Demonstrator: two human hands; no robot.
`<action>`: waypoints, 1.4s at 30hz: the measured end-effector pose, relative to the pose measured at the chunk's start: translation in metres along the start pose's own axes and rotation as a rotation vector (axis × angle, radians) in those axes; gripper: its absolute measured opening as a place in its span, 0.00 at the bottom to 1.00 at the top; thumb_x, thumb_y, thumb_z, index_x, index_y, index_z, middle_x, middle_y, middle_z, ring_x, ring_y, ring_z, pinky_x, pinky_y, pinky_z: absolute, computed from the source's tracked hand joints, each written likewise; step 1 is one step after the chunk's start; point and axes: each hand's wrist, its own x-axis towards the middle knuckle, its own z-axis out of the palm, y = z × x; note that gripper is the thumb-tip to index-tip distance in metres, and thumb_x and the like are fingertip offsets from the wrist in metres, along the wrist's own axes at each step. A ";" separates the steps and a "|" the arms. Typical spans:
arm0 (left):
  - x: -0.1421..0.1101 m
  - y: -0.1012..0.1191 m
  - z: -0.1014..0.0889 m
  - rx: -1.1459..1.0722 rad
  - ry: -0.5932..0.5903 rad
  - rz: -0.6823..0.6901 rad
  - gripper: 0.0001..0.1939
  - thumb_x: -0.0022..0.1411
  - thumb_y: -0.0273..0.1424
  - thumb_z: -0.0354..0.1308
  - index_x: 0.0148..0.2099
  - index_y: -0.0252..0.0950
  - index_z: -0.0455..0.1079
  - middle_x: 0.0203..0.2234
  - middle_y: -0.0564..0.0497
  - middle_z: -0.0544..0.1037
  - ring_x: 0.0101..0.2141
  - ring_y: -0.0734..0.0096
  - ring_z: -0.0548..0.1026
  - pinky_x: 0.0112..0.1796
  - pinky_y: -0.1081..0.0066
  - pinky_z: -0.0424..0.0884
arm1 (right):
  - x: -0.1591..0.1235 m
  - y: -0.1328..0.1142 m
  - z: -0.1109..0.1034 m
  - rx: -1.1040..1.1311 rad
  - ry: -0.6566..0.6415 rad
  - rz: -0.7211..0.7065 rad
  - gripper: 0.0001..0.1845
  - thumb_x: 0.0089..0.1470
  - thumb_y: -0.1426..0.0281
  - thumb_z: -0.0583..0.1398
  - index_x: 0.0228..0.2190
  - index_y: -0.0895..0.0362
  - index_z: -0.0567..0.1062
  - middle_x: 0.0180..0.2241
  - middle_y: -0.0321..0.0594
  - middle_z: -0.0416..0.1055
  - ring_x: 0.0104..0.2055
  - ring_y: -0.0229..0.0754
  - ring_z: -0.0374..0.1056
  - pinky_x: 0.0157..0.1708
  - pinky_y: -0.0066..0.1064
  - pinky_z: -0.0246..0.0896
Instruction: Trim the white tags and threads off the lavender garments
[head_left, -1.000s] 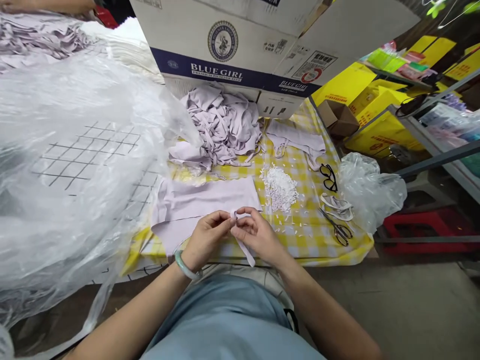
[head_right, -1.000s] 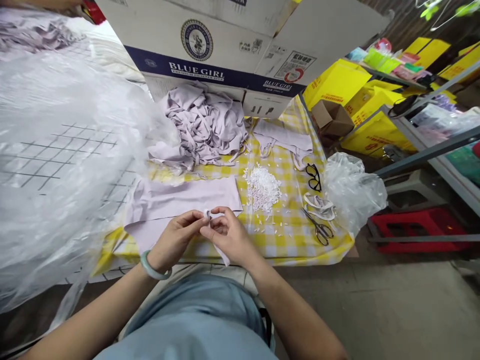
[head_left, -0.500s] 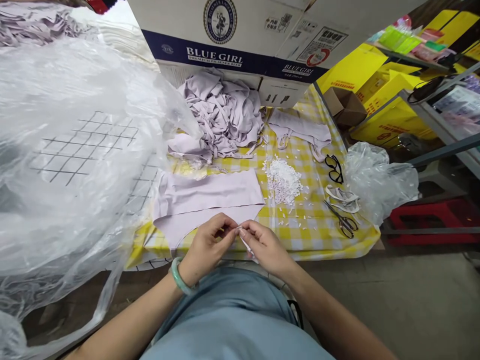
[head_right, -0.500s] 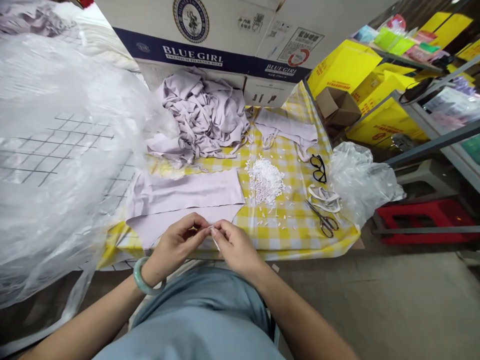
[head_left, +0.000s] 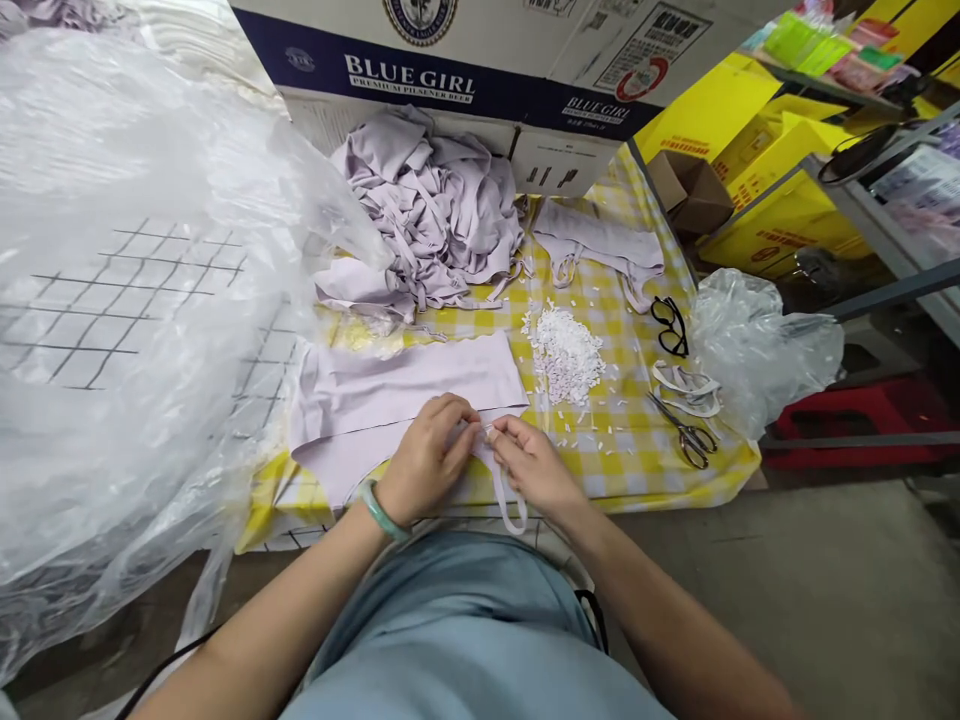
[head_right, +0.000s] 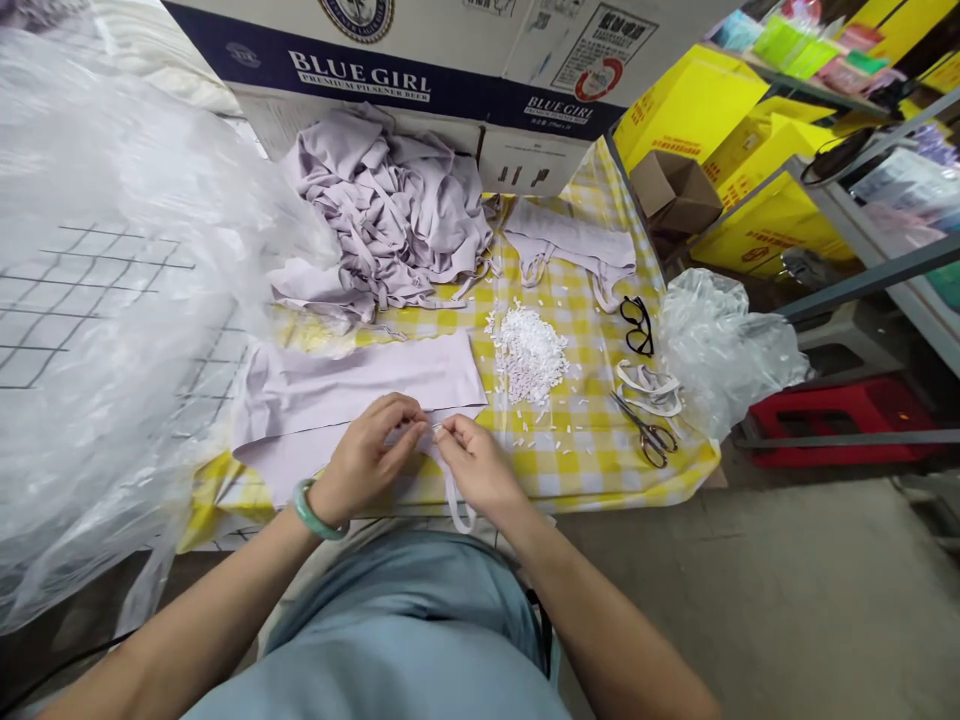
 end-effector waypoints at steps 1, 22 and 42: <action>0.004 -0.008 0.000 0.082 0.005 0.067 0.05 0.65 0.26 0.51 0.42 0.33 0.68 0.38 0.44 0.74 0.41 0.64 0.70 0.44 0.63 0.69 | 0.005 0.002 -0.003 -0.051 0.045 -0.021 0.14 0.56 0.57 0.56 0.30 0.55 0.68 0.20 0.28 0.58 0.20 0.32 0.52 0.21 0.24 0.50; 0.035 -0.036 -0.008 0.052 -0.067 0.029 0.10 0.62 0.24 0.51 0.39 0.33 0.74 0.38 0.43 0.77 0.39 0.65 0.75 0.42 0.65 0.72 | 0.042 -0.009 -0.004 -0.151 0.183 -0.006 0.13 0.54 0.60 0.57 0.28 0.56 0.73 0.19 0.33 0.69 0.21 0.34 0.61 0.22 0.25 0.52; 0.038 -0.037 -0.012 -0.016 -0.123 -0.061 0.12 0.63 0.24 0.48 0.37 0.34 0.73 0.38 0.45 0.76 0.39 0.65 0.75 0.44 0.65 0.71 | 0.056 -0.022 0.019 0.072 0.074 0.266 0.06 0.50 0.71 0.58 0.24 0.58 0.73 0.13 0.30 0.66 0.11 0.28 0.52 0.12 0.21 0.42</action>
